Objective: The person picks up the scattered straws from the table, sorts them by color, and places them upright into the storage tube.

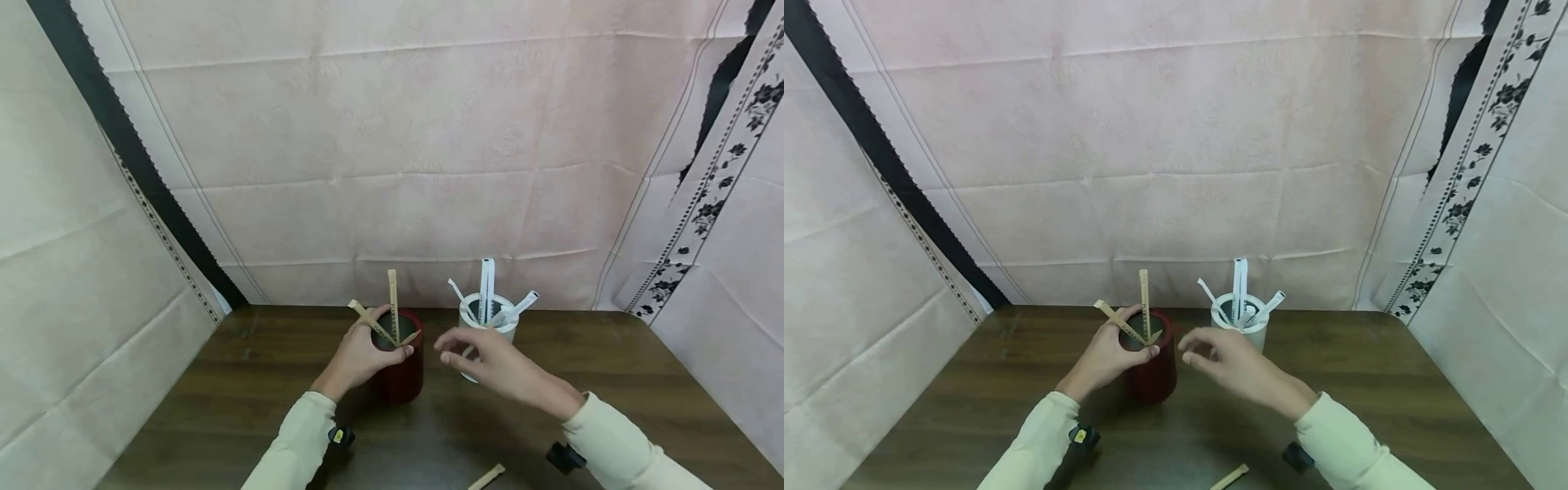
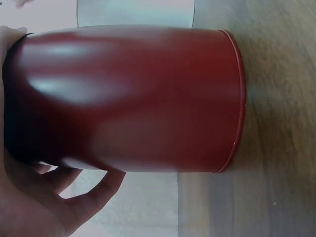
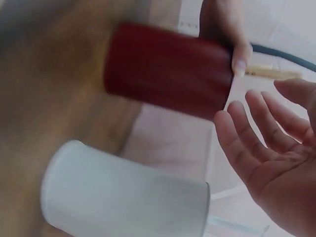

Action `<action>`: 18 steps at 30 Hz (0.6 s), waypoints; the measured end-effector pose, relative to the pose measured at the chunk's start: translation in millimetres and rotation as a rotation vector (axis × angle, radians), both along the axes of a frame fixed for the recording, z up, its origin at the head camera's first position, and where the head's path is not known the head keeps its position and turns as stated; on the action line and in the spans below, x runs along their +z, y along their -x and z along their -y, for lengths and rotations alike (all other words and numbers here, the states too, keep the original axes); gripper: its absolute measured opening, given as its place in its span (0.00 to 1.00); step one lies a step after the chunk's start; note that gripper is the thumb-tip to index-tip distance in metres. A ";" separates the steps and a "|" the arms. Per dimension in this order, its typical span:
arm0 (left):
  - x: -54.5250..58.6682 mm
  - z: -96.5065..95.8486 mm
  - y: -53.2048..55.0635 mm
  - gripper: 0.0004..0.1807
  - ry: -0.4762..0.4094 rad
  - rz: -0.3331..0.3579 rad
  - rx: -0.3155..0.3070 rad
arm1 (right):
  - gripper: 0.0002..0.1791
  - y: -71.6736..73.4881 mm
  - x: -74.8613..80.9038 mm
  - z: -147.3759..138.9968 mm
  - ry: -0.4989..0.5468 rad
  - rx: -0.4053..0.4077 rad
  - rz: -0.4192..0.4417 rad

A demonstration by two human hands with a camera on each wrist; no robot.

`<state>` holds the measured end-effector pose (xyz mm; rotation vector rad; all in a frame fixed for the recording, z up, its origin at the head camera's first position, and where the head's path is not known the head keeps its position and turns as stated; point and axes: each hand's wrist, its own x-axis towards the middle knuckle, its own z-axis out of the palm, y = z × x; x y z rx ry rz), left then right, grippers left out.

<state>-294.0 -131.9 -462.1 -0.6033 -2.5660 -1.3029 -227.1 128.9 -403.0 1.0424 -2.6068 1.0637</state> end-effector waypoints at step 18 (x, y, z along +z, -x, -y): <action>0.4 1.4 -1.0 0.50 0.000 0.007 0.002 | 0.09 -48.3 -89.4 19.3 -0.404 0.442 0.059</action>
